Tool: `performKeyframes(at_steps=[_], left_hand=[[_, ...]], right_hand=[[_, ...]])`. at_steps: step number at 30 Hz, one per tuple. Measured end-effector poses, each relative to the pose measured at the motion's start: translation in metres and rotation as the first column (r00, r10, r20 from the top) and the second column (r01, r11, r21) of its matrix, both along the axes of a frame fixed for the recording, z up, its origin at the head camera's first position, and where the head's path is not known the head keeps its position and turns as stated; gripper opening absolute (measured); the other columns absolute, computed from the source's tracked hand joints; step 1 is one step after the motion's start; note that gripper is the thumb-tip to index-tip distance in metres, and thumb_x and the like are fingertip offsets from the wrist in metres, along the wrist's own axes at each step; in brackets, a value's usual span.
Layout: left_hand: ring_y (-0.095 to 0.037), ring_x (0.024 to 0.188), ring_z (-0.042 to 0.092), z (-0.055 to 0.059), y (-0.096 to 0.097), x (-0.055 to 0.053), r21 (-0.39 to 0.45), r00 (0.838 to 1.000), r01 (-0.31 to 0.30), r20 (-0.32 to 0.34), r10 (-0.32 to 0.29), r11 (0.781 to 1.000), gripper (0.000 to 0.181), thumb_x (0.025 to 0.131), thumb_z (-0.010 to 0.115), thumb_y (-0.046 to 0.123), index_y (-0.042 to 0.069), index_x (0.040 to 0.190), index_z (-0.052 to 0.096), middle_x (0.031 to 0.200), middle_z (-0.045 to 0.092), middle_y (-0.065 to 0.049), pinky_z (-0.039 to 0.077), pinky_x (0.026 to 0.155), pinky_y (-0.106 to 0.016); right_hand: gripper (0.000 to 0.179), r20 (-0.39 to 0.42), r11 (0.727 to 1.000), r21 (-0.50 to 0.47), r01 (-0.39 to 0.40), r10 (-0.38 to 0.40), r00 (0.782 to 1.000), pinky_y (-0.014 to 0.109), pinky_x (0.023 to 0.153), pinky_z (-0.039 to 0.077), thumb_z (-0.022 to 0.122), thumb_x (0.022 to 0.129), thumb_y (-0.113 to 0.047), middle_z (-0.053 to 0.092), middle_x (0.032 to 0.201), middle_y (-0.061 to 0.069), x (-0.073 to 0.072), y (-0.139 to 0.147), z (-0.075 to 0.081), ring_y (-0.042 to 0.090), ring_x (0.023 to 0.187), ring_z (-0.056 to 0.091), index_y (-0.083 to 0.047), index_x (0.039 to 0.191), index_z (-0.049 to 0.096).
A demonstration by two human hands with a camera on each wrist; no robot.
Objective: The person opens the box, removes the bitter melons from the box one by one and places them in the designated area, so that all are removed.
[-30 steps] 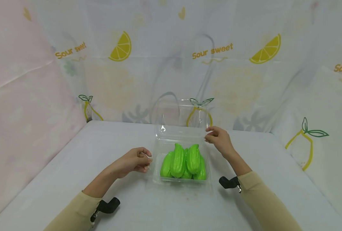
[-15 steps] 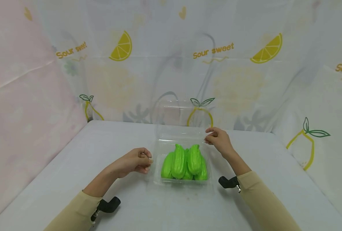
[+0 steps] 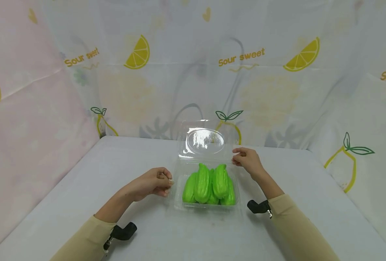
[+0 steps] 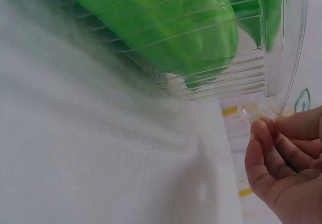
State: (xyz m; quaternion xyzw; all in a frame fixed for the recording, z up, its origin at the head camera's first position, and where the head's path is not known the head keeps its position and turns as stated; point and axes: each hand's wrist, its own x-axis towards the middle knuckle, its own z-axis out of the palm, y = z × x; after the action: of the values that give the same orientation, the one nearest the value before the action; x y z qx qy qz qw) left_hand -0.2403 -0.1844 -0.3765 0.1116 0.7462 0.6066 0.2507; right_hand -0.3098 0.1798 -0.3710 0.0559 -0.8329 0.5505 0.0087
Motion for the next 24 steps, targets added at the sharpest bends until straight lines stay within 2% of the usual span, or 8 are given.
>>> performKeyframes(at_steps=[7,15,24], left_hand=[[-0.011,0.065,0.059,0.0004,-0.001,0.0007,0.017,1.0,0.008,0.002,-0.008,1.0,0.024,0.095,0.06,0.009,-0.001,0.11,0.043,0.072,0.055,-0.001,0.057,0.063,-0.021],[-0.011,0.065,0.059,0.0014,-0.0002,0.0009,0.011,1.0,0.005,0.01,-0.005,1.0,0.025,0.096,0.06,0.011,-0.001,0.11,0.043,0.073,0.056,-0.001,0.057,0.065,-0.022],[-0.011,0.066,0.059,0.0009,-0.0009,0.0007,0.023,1.0,0.017,0.02,-0.018,1.0,0.026,0.096,0.06,0.011,-0.001,0.109,0.042,0.073,0.055,-0.002,0.057,0.065,-0.022]], right_hand=[[0.036,0.018,1.0,0.009,-0.014,0.013,1.0,0.019,0.072,0.059,0.054,0.098,-0.005,0.072,0.096,0.019,-0.0017,0.0015,-0.0013,0.001,0.072,0.065,0.012,0.129,0.055],[0.037,0.048,0.999,0.036,-0.008,0.006,0.999,0.02,0.071,0.058,0.053,0.098,-0.006,0.073,0.092,0.013,-0.0048,0.0024,-0.005,0.002,0.071,0.065,0.011,0.13,0.056],[0.037,0.074,1.0,0.011,-0.017,0.016,0.997,0.02,0.069,0.058,0.052,0.098,-0.006,0.072,0.084,0.005,-0.0036,0.0014,-0.0069,0.003,0.07,0.065,0.013,0.129,0.055]])
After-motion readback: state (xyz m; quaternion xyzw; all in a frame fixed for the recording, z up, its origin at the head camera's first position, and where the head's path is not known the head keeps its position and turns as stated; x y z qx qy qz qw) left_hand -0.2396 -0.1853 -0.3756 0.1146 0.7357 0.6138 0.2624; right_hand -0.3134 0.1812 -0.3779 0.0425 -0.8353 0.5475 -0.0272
